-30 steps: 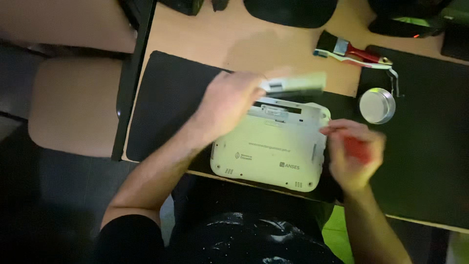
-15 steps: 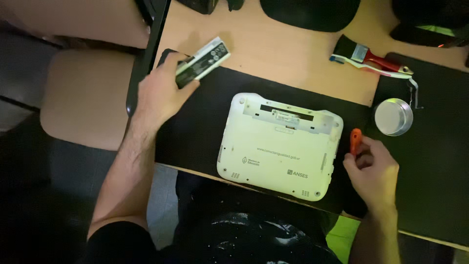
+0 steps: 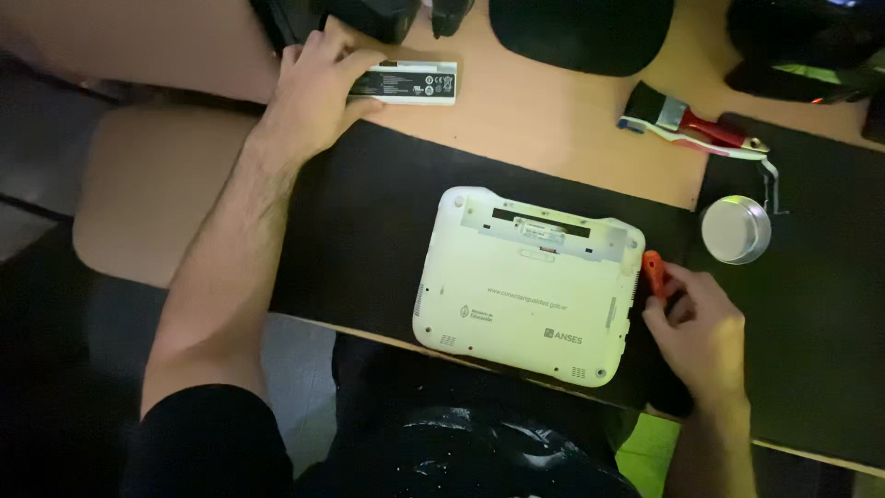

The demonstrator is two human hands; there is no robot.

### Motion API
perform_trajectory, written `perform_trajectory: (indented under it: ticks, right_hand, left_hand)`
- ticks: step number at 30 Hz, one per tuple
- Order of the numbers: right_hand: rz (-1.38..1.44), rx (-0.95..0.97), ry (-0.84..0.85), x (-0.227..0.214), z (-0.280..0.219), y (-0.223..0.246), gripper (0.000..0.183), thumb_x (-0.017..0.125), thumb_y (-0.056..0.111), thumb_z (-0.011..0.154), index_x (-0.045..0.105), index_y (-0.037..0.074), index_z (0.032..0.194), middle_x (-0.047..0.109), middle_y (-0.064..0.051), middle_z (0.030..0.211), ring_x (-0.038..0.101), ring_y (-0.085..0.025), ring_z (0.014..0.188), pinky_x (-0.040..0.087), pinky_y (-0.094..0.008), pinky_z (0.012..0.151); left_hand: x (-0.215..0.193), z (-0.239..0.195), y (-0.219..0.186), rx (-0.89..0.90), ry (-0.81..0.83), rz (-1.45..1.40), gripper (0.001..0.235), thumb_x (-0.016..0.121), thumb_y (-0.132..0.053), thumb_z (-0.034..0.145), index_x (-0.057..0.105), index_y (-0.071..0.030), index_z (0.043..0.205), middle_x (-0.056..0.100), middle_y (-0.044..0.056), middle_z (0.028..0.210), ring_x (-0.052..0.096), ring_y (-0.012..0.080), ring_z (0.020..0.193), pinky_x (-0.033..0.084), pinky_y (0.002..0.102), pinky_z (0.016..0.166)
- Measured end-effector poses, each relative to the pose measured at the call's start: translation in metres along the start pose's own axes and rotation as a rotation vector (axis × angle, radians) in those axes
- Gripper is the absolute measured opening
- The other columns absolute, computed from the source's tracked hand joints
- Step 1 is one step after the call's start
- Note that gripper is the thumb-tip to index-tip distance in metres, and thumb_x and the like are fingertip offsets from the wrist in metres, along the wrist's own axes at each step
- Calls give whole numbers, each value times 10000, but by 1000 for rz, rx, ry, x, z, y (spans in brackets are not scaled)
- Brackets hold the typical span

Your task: The person removes the battery from a white laptop and uses a red screwdriver to unscrew multiple screws from the back panel. After removing the screws, the person flips the laptop over, opens the lid, and presses the power button to turn it on.

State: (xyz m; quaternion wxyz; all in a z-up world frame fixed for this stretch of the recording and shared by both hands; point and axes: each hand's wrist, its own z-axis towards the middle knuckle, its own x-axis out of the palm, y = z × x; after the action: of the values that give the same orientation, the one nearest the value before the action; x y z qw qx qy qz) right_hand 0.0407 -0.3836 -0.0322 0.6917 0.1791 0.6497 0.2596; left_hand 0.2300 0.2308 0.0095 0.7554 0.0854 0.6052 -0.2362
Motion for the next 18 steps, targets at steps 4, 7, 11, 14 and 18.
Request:
perform_trajectory:
  ticks: [4, 7, 11, 14, 18]
  right_hand:
    - [-3, -17, -9, 5, -2, -13, 498, 861, 7, 1046, 828, 0, 1543, 737, -92, 1066, 562, -137, 638, 536, -343, 800]
    - [41, 61, 5, 4, -4, -5, 507, 860, -17, 1063, 830, -24, 1569, 759, -87, 1081, 570, -142, 698, 552, -332, 776]
    - [54, 51, -22, 8, -3, -10, 507, 858, -20, 1051, 833, -14, 1558, 720, -70, 972, 557, -133, 694, 524, -316, 785]
    - [54, 53, -16, 11, -2, -17, 512, 853, -16, 1047, 833, 1, 1558, 694, -68, 962, 536, -129, 678, 493, -313, 745]
    - [27, -18, -41, 6, -2, -7, 493, 859, -39, 1046, 850, -38, 1539, 776, -96, 1124, 565, -159, 708, 548, -348, 828]
  left_hand:
    - [12, 10, 9, 10, 14, -3, 679, 965, -304, 1101, 752, -90, 1709, 616, 182, 1552, 536, 446, 1430, 443, 682, 1111]
    - [11, 7, 7, 56, -38, 37, 647, 935, -377, 1173, 780, -90, 1731, 567, 188, 1538, 526, 446, 1349, 468, 690, 1116]
    - [18, 4, 7, 61, -126, 70, 599, 967, -349, 1180, 829, -143, 1725, 637, 144, 1554, 525, 436, 1389, 426, 705, 1141]
    - [24, 5, 14, 78, -195, 134, 560, 1007, -396, 1136, 889, -191, 1644, 714, 87, 1541, 565, 404, 1366, 439, 631, 1064]
    - [32, 7, 17, 77, -273, 182, 532, 1085, -382, 1110, 932, -160, 1569, 738, 77, 1455, 618, 373, 1297, 520, 565, 952]
